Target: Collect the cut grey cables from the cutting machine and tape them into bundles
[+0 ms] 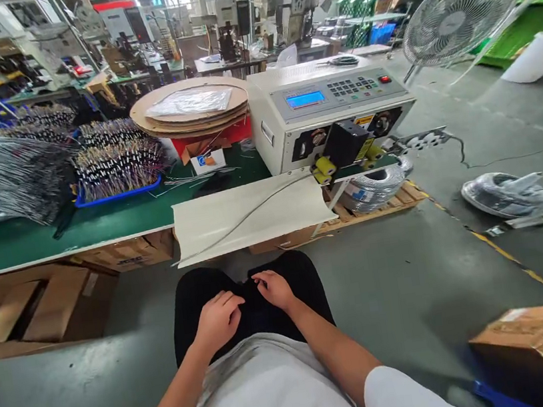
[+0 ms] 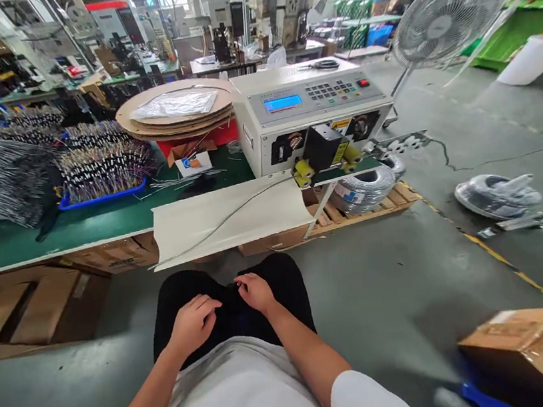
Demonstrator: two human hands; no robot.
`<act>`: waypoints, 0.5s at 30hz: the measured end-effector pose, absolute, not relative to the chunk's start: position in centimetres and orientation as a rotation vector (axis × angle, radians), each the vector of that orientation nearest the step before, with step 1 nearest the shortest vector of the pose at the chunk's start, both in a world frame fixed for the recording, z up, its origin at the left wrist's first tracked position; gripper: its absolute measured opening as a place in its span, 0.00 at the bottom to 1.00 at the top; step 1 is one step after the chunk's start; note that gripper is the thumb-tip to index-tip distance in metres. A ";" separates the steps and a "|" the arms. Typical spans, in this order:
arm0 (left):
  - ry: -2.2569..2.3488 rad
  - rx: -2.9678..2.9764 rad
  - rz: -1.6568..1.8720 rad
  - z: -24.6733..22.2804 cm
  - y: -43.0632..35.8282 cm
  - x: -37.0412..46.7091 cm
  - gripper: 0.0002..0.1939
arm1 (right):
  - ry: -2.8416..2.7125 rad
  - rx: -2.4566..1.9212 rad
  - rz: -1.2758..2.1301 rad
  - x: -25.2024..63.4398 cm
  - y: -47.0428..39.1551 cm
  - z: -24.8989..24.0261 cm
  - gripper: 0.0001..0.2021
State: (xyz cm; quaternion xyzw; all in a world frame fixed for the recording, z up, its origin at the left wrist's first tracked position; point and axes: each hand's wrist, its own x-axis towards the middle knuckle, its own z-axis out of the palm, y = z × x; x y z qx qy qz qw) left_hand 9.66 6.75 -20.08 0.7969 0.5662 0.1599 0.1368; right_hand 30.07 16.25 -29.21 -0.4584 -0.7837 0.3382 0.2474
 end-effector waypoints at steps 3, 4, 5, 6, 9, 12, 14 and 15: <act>1.657 2.450 0.706 -16.5 10.5 12.8 0.16 | -2.140 -1.316 0.947 32.1 17.3 -30.5 0.17; 1.681 2.496 0.802 -15.2 12.1 13.9 0.17 | -2.106 -1.360 0.957 33.2 17.6 -30.9 0.17; 1.718 2.531 0.878 -14.1 13.8 14.8 0.18 | -2.055 -1.413 0.967 34.4 17.8 -31.4 0.17; 1.765 2.551 0.926 -13.1 15.5 15.6 0.20 | -1.994 -1.468 0.975 35.7 17.9 -31.9 0.17; 1.897 2.550 0.986 -11.2 19.7 17.1 0.25 | -1.813 -1.604 0.990 38.8 18.2 -33.0 0.17; 1.965 2.498 0.972 -11.0 21.6 17.2 0.27 | -1.670 -1.674 1.017 40.1 18.3 -33.4 0.16; 1.979 2.466 0.922 -11.4 21.8 16.8 0.28 | -1.631 -1.682 1.019 39.9 18.5 -33.4 0.17; 1.977 2.459 0.893 -11.6 21.6 16.5 0.29 | -1.634 -1.676 1.019 39.6 18.6 -33.3 0.17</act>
